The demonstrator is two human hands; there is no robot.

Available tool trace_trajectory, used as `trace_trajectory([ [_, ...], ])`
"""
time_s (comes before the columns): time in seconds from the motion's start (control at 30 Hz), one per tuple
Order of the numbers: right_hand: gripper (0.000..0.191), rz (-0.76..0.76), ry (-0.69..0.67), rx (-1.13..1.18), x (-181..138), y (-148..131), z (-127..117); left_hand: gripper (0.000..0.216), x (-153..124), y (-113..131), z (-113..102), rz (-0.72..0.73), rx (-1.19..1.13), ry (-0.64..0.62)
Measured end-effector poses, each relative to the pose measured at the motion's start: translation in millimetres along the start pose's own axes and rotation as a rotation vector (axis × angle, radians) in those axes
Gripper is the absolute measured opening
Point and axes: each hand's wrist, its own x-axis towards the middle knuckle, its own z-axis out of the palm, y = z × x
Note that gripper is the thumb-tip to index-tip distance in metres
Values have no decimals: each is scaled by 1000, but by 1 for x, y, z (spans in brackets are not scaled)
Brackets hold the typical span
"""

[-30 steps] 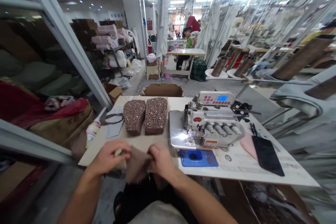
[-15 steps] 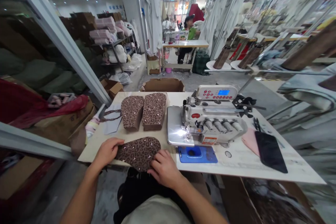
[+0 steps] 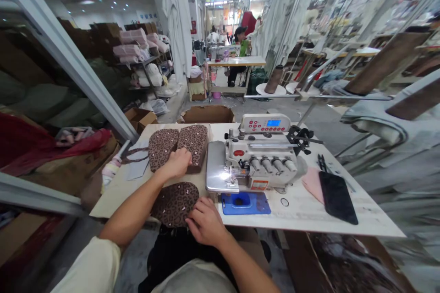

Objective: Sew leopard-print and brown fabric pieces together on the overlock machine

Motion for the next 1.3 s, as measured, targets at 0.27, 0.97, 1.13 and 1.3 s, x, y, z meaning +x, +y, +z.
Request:
trace_trajectory([
  [0.27, 9, 147, 369, 98, -3, 5, 9, 27, -38, 2, -11, 55, -328, 51],
  [0.97, 47, 732, -421, -301, 61, -4, 3, 28, -202, -137, 45, -185, -327, 193],
  [1.13, 38, 730, -367, -397, 57, -2, 10, 27, -204, -138, 46, -160, -316, 200],
  [1.3, 34, 743, -372, -417, 57, -1, 11, 26, -202, -134, 49, -153, -239, 161],
])
